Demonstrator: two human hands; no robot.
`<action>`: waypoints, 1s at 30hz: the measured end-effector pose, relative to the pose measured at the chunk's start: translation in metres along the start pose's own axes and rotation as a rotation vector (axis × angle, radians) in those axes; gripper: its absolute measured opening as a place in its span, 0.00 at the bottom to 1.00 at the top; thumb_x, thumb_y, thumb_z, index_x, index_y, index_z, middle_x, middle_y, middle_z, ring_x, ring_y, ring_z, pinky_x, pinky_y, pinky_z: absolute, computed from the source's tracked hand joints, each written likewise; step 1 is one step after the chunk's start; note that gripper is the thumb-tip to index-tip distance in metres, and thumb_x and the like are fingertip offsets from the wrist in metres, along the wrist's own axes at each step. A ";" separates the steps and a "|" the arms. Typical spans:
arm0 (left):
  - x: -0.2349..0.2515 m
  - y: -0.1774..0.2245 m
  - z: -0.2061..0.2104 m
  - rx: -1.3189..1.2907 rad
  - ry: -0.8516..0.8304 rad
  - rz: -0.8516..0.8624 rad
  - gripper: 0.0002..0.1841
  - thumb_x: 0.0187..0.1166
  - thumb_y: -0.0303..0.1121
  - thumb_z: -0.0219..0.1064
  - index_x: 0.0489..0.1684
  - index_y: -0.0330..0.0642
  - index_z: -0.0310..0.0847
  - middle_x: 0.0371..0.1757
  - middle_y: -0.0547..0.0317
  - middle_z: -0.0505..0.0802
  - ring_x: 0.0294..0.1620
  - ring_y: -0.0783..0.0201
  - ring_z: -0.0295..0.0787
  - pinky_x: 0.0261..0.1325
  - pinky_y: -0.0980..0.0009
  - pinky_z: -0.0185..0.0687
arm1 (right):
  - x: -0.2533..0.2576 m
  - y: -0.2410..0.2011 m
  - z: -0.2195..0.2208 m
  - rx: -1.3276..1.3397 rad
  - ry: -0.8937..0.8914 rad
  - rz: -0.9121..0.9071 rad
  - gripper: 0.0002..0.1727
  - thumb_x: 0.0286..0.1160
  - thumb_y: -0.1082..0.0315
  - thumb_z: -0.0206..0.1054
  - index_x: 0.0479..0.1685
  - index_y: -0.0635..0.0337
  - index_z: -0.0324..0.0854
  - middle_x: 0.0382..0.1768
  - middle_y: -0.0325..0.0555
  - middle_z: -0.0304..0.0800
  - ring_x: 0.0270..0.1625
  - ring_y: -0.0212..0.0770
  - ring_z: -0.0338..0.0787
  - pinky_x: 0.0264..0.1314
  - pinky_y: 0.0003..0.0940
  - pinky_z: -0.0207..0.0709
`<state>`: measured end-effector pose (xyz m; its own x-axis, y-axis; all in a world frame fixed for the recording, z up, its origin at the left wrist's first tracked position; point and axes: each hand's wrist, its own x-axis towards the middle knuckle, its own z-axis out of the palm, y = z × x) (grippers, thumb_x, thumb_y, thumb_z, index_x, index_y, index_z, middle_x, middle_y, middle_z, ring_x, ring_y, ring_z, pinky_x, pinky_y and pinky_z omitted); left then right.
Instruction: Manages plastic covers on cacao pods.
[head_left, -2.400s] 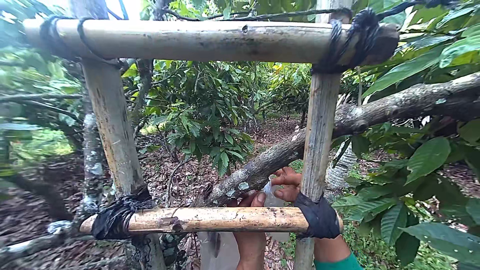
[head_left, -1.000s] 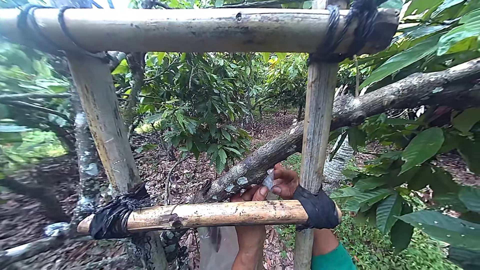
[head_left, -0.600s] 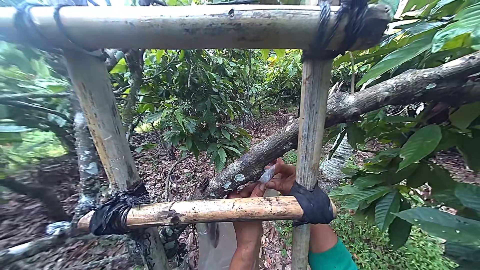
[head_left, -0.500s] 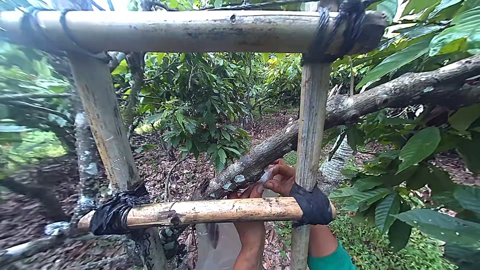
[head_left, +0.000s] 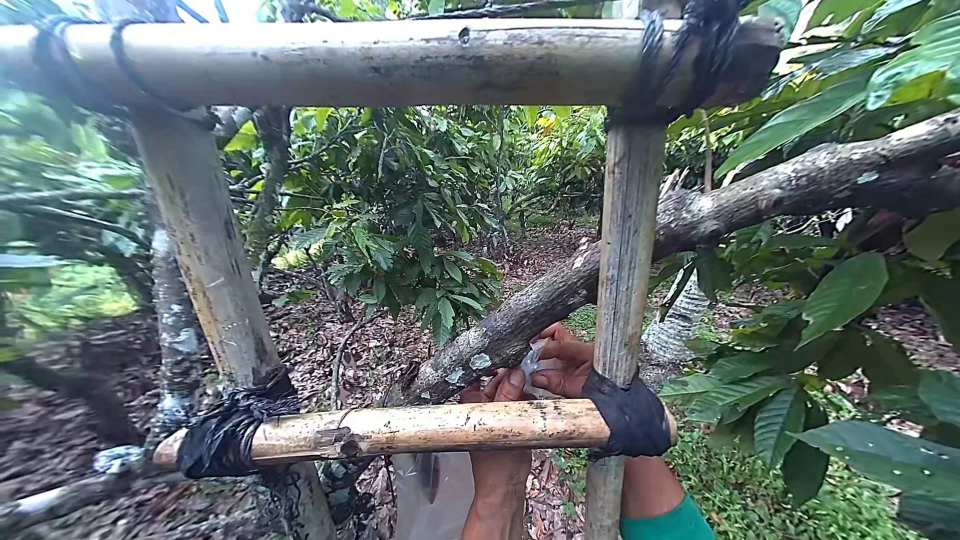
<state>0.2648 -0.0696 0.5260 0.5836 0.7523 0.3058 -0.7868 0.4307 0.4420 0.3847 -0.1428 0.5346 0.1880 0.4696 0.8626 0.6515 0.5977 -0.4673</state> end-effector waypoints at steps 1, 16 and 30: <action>0.000 0.000 0.001 -0.001 0.007 -0.001 0.12 0.68 0.12 0.66 0.44 0.35 0.75 0.31 0.58 0.94 0.29 0.69 0.93 0.38 0.72 0.93 | -0.002 -0.001 0.001 0.013 0.027 0.027 0.09 0.71 0.61 0.77 0.48 0.47 0.92 0.59 0.27 0.90 0.60 0.21 0.86 0.65 0.21 0.82; 0.002 0.003 -0.002 -0.054 0.003 0.092 0.10 0.65 0.14 0.72 0.41 0.29 0.80 0.32 0.52 0.93 0.34 0.66 0.93 0.46 0.69 0.93 | -0.006 0.012 -0.001 0.131 0.190 0.036 0.10 0.76 0.58 0.74 0.54 0.38 0.90 0.54 0.24 0.94 0.63 0.25 0.89 0.73 0.31 0.80; 0.005 0.001 -0.007 0.125 -0.012 0.162 0.13 0.61 0.13 0.73 0.44 0.26 0.81 0.33 0.50 0.95 0.36 0.66 0.94 0.49 0.70 0.93 | -0.002 0.004 0.003 0.100 0.133 0.095 0.10 0.67 0.65 0.79 0.46 0.42 0.92 0.49 0.27 0.93 0.57 0.24 0.88 0.63 0.24 0.82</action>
<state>0.2655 -0.0619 0.5225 0.4547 0.8003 0.3908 -0.8399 0.2393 0.4871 0.3849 -0.1395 0.5306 0.3453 0.4411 0.8284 0.5511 0.6191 -0.5594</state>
